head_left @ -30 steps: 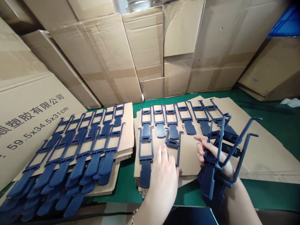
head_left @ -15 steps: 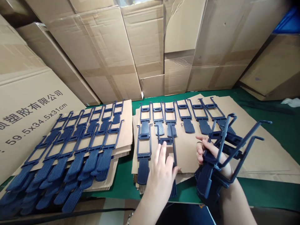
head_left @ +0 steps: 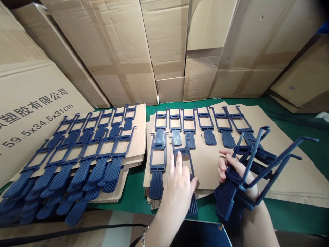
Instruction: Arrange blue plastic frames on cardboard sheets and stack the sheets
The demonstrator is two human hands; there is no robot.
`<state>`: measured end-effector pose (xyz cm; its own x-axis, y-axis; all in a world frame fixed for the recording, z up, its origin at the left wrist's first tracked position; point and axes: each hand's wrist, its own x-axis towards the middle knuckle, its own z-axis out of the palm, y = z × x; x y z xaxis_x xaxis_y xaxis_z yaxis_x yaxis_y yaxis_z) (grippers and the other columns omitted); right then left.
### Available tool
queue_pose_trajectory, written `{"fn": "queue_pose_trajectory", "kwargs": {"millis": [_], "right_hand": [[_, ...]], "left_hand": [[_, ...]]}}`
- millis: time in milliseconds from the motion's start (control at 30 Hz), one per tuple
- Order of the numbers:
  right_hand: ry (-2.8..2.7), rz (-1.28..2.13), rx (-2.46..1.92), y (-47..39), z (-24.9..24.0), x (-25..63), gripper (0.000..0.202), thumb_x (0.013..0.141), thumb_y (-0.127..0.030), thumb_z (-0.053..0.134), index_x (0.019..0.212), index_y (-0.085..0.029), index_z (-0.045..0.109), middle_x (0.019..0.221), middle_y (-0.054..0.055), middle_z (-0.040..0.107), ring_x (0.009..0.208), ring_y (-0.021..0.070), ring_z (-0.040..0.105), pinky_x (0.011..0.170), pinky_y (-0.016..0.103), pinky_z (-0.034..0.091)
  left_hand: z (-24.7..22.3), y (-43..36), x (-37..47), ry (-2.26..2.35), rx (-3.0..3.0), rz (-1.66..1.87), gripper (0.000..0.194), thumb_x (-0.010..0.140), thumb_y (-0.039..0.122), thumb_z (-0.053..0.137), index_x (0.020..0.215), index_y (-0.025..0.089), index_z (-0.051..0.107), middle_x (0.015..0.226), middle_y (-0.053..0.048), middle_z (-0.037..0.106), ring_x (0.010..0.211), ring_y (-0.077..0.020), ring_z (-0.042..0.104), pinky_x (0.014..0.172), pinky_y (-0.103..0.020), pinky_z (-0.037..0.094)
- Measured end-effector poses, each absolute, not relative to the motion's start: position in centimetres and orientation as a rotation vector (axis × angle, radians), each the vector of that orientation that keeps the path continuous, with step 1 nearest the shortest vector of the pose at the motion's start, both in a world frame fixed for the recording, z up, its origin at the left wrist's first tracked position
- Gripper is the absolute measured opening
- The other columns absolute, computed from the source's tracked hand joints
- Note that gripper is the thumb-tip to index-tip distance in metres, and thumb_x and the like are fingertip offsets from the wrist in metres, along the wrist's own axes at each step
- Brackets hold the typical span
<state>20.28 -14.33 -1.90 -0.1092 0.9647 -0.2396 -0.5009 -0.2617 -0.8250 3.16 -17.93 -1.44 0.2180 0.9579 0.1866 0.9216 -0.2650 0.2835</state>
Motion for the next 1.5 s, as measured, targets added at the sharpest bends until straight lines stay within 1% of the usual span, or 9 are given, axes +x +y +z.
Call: {"fn": "queue_pose_trajectory", "kwargs": {"millis": [300,433,633,800,967,1100,1233,1367,1500], "right_hand": [[-0.701,1.627,-0.942,-14.6,-2.1,20.3,0.031,0.074,-0.04,0.059,0.096,-0.024,0.045,0.056,-0.004,0.046,0.041,0.0098,0.047,0.037,0.021,0.041],[-0.71,1.631,-0.939,-14.5,-2.2,20.3,0.029,0.075,-0.04,0.057,0.096,-0.024,0.045,0.058,-0.004,0.046,0.042,0.0099,0.048,0.037,0.021,0.041],[-0.76,1.63,-0.924,-14.6,-1.9,20.1,0.027,0.077,-0.039,0.055,0.097,-0.024,0.046,0.058,-0.004,0.047,0.043,0.0105,0.048,0.038,0.023,0.042],[-0.788,1.608,-0.91,-14.8,-1.8,20.1,0.023,0.081,-0.038,0.052,0.099,-0.023,0.046,0.06,-0.003,0.047,0.044,0.0102,0.049,0.04,0.023,0.043],[-0.791,1.615,-0.901,-14.7,-1.9,20.1,0.024,0.08,-0.037,0.052,0.099,-0.023,0.046,0.06,-0.003,0.047,0.044,0.0102,0.049,0.038,0.022,0.043],[-0.784,1.624,-0.908,-14.6,-1.9,20.0,0.023,0.081,-0.036,0.051,0.1,-0.024,0.045,0.061,-0.003,0.047,0.044,0.0102,0.049,0.038,0.022,0.043],[-0.785,1.616,-0.923,-14.7,-1.6,19.8,0.025,0.081,-0.036,0.052,0.101,-0.023,0.045,0.061,-0.003,0.047,0.044,0.0101,0.05,0.039,0.022,0.044],[-0.763,1.611,-0.922,-14.9,-1.3,19.6,0.026,0.079,-0.036,0.054,0.1,-0.022,0.045,0.061,-0.003,0.047,0.044,0.0097,0.05,0.038,0.021,0.043],[-0.768,1.617,-0.914,-14.8,-1.4,19.6,0.026,0.079,-0.036,0.055,0.099,-0.023,0.046,0.061,-0.004,0.048,0.044,0.0102,0.05,0.038,0.022,0.044]], "left_hand": [[-0.7,-17.1,2.1,1.816,2.265,0.39,0.02,0.084,0.029,0.044,0.076,0.012,0.047,0.137,-0.024,0.026,0.129,-0.0357,0.016,0.094,-0.05,0.039],[-0.4,-16.9,1.8,1.81,2.258,0.399,0.018,0.084,0.028,0.042,0.075,0.013,0.047,0.137,-0.022,0.028,0.128,-0.0346,0.019,0.094,-0.05,0.038],[-0.5,-16.6,2.0,1.776,2.246,0.467,0.018,0.083,0.028,0.045,0.074,0.013,0.048,0.138,-0.021,0.027,0.128,-0.0355,0.019,0.095,-0.052,0.037],[-0.1,-16.5,2.1,1.796,2.236,0.38,0.019,0.083,0.028,0.044,0.076,0.011,0.051,0.138,-0.022,0.025,0.129,-0.0352,0.019,0.097,-0.049,0.036],[0.6,-16.4,1.6,1.802,2.258,0.32,0.023,0.084,0.031,0.042,0.079,0.012,0.052,0.137,-0.02,0.029,0.128,-0.0335,0.022,0.098,-0.048,0.034],[1.0,-16.2,1.7,1.876,2.309,0.228,0.025,0.083,0.033,0.044,0.093,0.012,0.054,0.136,-0.018,0.033,0.126,-0.0336,0.028,0.098,-0.059,0.024],[1.0,-16.4,1.8,1.911,2.313,0.203,0.034,0.083,0.03,0.044,0.113,0.016,0.048,0.136,-0.015,0.034,0.127,-0.0332,0.026,0.097,-0.064,0.016],[0.5,-16.6,1.8,1.971,2.326,0.211,0.037,0.085,0.023,0.037,0.121,0.016,0.044,0.138,-0.014,0.031,0.129,-0.0309,0.022,0.099,-0.063,0.015],[0.7,-16.6,1.8,1.906,2.468,0.431,0.043,0.089,0.022,0.029,0.131,0.018,0.032,0.142,-0.012,0.021,0.131,-0.0276,0.016,0.099,-0.06,0.02]]}}
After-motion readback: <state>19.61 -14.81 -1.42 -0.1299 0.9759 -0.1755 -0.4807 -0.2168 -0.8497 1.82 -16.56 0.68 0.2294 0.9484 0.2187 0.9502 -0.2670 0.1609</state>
